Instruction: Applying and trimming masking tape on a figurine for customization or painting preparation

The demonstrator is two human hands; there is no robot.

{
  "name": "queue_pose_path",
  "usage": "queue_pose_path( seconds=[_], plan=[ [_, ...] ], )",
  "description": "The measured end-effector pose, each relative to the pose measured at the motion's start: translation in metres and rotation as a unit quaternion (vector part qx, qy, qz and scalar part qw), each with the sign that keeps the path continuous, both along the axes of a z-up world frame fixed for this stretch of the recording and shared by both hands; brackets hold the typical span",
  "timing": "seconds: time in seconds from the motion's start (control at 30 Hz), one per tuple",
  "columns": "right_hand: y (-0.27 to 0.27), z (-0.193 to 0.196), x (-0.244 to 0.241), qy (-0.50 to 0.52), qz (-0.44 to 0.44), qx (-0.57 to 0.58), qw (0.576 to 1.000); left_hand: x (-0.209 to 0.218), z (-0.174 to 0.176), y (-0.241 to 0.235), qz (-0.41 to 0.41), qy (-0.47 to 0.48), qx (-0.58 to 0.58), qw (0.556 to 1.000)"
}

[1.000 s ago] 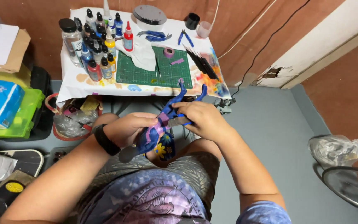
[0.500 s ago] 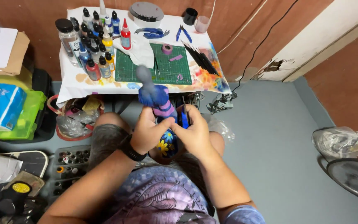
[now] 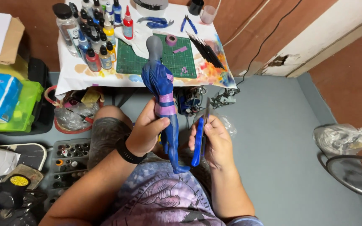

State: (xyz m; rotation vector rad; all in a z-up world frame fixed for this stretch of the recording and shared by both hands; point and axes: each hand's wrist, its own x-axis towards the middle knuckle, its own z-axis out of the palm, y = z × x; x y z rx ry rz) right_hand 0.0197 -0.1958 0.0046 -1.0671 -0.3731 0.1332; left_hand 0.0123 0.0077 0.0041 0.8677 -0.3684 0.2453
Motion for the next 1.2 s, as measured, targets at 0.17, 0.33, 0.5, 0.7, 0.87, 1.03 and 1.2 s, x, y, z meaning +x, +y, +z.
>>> queue_pose_path(
  seconds=[0.17, 0.33, 0.5, 0.7, 0.87, 1.03, 1.2],
  plan=[
    [0.009, 0.003, -0.01, -0.016, -0.031, 0.013, 0.999, 0.001, -0.009, 0.002, -0.001, 0.006, 0.017, 1.0],
    [0.009, -0.01, -0.006, -0.045, -0.049, 0.048, 0.997, 0.001, -0.015, 0.007, 0.009, 0.017, 0.02, 1.0],
    [-0.007, -0.021, -0.001, 0.059, 0.032, 0.164, 0.984, -0.002, -0.011, 0.007, -0.008, 0.026, 0.017, 0.999],
    [-0.026, -0.029, 0.0, 0.075, 0.158, 0.287, 0.942, 0.0, -0.015, 0.003, -0.015, 0.031, 0.013, 0.999],
    [-0.026, -0.016, -0.008, 0.024, 0.258, 0.335, 0.906, -0.002, -0.018, 0.0, -0.033, 0.046, -0.002, 0.998],
    [-0.028, -0.017, -0.007, -0.026, 0.277, 0.326, 0.904, -0.006, -0.013, -0.003, -0.053, 0.053, -0.016, 0.997],
    [-0.011, 0.01, -0.024, -0.066, 0.186, 0.227, 0.954, -0.01, -0.011, -0.006, -0.06, 0.07, -0.016, 0.996]
  ],
)
